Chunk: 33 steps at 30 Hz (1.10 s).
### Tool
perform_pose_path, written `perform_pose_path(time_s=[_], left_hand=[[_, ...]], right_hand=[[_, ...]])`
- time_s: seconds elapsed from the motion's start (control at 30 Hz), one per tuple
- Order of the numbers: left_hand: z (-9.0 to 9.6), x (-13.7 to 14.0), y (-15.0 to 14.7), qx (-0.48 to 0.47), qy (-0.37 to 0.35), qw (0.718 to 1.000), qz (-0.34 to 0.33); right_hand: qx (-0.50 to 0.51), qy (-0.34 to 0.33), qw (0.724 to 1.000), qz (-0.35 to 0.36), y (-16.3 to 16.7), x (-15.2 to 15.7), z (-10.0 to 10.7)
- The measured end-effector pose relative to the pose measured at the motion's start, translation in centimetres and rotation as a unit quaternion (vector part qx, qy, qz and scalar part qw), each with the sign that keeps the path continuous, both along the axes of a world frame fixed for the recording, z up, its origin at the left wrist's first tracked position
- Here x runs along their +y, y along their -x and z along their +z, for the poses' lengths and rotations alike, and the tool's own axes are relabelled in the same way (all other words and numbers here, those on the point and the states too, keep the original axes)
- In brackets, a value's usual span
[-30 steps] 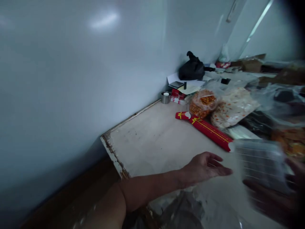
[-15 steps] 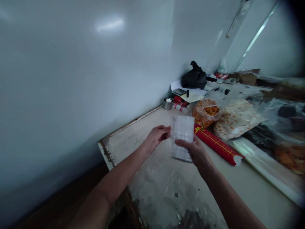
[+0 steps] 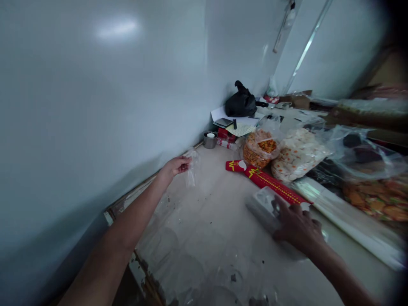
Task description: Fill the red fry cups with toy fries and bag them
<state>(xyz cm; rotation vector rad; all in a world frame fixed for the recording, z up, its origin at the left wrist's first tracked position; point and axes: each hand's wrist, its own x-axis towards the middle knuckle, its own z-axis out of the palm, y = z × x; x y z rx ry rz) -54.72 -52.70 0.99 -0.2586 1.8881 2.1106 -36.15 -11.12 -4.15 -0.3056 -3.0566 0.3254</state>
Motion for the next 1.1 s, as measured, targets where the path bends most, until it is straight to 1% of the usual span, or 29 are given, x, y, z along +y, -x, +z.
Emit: perform_pose_path(time_s=[0.03,0.07,0.1,0.13,0.17,0.2,0.23,0.27,0.3,0.37,0.4,0.43,0.5,0.57,0.63,0.67,0.7,0.77,0.8,0.83,0.9,0.97,1.0,1.1], left_hand=[[-0.2,0.8,-0.1,0.006,-0.008,1.000,-0.002],[-0.3,1.7,-0.4,0.013,-0.018,1.000,-0.005],[-0.3,2.6,-0.7,0.022,-0.028,0.999,-0.010],[-0.3,3.5,-1.2,0.030,-0.040,0.999,-0.016],[-0.2,4.4,-1.6,0.038,-0.050,0.998,-0.024],[0.0,5.1,-2.1,0.046,-0.060,0.997,-0.033],[0.1,5.7,-2.5,0.052,-0.067,0.995,-0.043],[0.2,6.0,-2.8,0.056,-0.071,0.994,-0.054],[0.2,6.1,-2.9,0.057,-0.072,0.994,-0.064],[-0.1,5.7,-2.4,0.049,-0.063,0.994,-0.079],[-0.4,5.2,-1.9,0.041,-0.055,0.994,-0.085],[-0.7,4.6,-1.1,0.031,-0.044,0.994,-0.091],[-1.6,3.4,0.6,0.010,-0.017,0.994,-0.104],[-2.4,2.4,2.4,-0.001,0.015,0.994,-0.112],[-3.1,1.4,3.9,-0.001,0.053,0.993,-0.107],[-3.4,0.9,4.5,0.000,0.076,0.992,-0.101],[-3.6,0.4,5.0,0.000,0.102,0.990,-0.096],[-4.1,-0.6,5.5,0.000,0.163,0.983,-0.089],[-4.3,-1.0,5.7,0.003,0.195,0.977,-0.084],[-4.6,-1.4,5.7,0.011,0.227,0.971,-0.078],[-5.2,-1.9,5.7,0.033,0.294,0.953,-0.064],[-5.9,-2.2,5.5,0.059,0.361,0.929,-0.059],[-6.2,-2.3,5.3,0.071,0.392,0.915,-0.064],[-6.7,-3.2,4.8,0.105,0.467,0.873,-0.095]], right_hand=[[0.024,-0.002,1.000,-0.009,0.1,-0.5,0.3],[0.059,0.025,0.998,-0.008,0.5,-1.6,0.8],[0.099,0.080,0.992,0.000,1.2,-3.1,1.5],[0.132,0.153,0.979,0.022,2.3,-5.1,2.2],[0.142,0.232,0.961,0.050,3.6,-7.4,3.0],[0.137,0.320,0.935,0.071,5.0,-9.9,3.6],[0.105,0.405,0.904,0.089,6.5,-12.3,4.1],[0.059,0.488,0.866,0.087,7.8,-14.5,4.3],[0.016,0.556,0.826,0.090,9.0,-16.4,4.4],[-0.028,0.608,0.788,0.097,10.6,-19.1,4.1],[-0.033,0.619,0.779,0.095,11.0,-19.9,3.7],[-0.030,0.623,0.777,0.089,11.3,-20.3,3.3],[-0.016,0.620,0.782,0.064,11.7,-20.4,2.5],[0.007,0.599,0.800,0.033,12.3,-19.6,1.6],[0.032,0.563,0.826,0.001,12.9,-18.1,0.8],[0.039,0.530,0.847,-0.015,13.2,-17.2,0.5],[0.041,0.483,0.874,-0.027,13.3,-16.2,0.2],[0.034,0.356,0.933,-0.035,13.1,-14.7,-0.4],[0.027,0.286,0.957,-0.033,12.8,-14.2,-0.6],[0.018,0.223,0.974,-0.029,12.4,-13.9,-0.9],[-0.005,0.134,0.991,-0.014,11.7,-13.6,-1.2],[-0.028,0.087,0.996,0.003,11.2,-13.4,-1.5],[-0.036,0.077,0.996,0.007,11.1,-13.1,-1.6],[-0.061,0.077,0.995,0.010,11.4,-11.7,-1.8]])
